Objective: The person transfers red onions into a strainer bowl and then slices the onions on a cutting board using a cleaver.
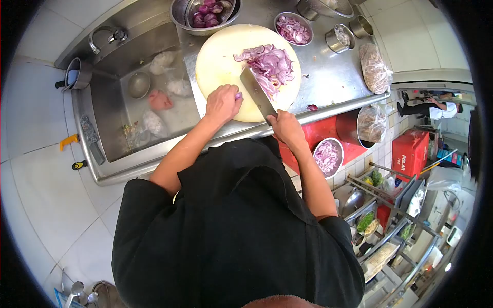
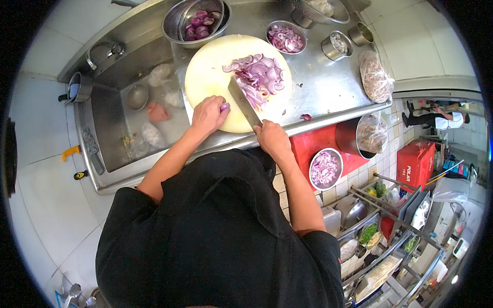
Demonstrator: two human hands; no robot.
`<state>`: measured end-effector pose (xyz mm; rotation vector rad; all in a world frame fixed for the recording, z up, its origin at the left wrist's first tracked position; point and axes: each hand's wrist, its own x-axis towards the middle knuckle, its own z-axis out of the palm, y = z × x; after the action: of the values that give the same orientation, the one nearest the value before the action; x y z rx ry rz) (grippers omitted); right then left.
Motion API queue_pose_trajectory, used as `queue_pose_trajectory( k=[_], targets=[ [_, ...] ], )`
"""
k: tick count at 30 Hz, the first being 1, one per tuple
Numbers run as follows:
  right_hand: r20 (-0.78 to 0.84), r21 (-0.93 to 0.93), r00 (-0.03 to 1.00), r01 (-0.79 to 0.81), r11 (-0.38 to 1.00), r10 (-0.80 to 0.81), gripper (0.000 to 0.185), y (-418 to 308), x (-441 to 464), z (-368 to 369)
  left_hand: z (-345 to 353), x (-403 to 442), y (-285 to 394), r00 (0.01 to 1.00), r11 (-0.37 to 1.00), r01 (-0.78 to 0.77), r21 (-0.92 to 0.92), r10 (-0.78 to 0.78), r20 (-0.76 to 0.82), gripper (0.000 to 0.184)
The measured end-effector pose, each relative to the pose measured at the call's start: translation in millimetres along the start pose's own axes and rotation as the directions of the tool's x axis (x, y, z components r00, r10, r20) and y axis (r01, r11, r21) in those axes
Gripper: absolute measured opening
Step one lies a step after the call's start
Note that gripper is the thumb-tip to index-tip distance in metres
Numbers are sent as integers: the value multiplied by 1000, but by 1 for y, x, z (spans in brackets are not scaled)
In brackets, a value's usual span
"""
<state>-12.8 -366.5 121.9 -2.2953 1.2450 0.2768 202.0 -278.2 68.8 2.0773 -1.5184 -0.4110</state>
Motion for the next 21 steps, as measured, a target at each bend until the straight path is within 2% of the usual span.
queue_pose_trajectory(
  k=[3,6,7,9,10,13,16,19,21],
  targets=[
    [4,31,1000,-31,999,31,38,-10,-11,-4,-8,4,16,942,946,297,-127,-269,199,27],
    [3,56,999,-52,997,52,38,-11,-19,5,-6,-11,1,995,950,83,-301,-95,-26,23],
    [-1,62,998,-55,997,55,38,-12,-22,7,-6,-12,-7,996,952,-71,-298,50,-78,22],
    [-10,72,998,-55,996,56,38,-16,-27,11,-6,-7,-23,927,890,-369,-270,328,-184,19],
    [-17,66,998,-52,996,53,37,-19,-28,13,-1,-4,-25,909,858,-414,-305,369,-196,15],
    [-35,46,998,-45,998,47,37,-23,-28,21,1,2,-31,898,859,-439,-265,430,-93,13],
    [-46,33,998,-48,998,49,36,-27,-30,20,3,3,-29,902,870,-432,-240,425,-82,13],
    [-53,20,998,-28,999,29,33,-32,-45,3,6,6,-27,869,838,-492,-234,458,-187,10],
    [-55,18,998,-10,1000,11,33,-33,-53,-4,7,5,-25,873,848,-480,-225,435,-220,10]
  ],
)
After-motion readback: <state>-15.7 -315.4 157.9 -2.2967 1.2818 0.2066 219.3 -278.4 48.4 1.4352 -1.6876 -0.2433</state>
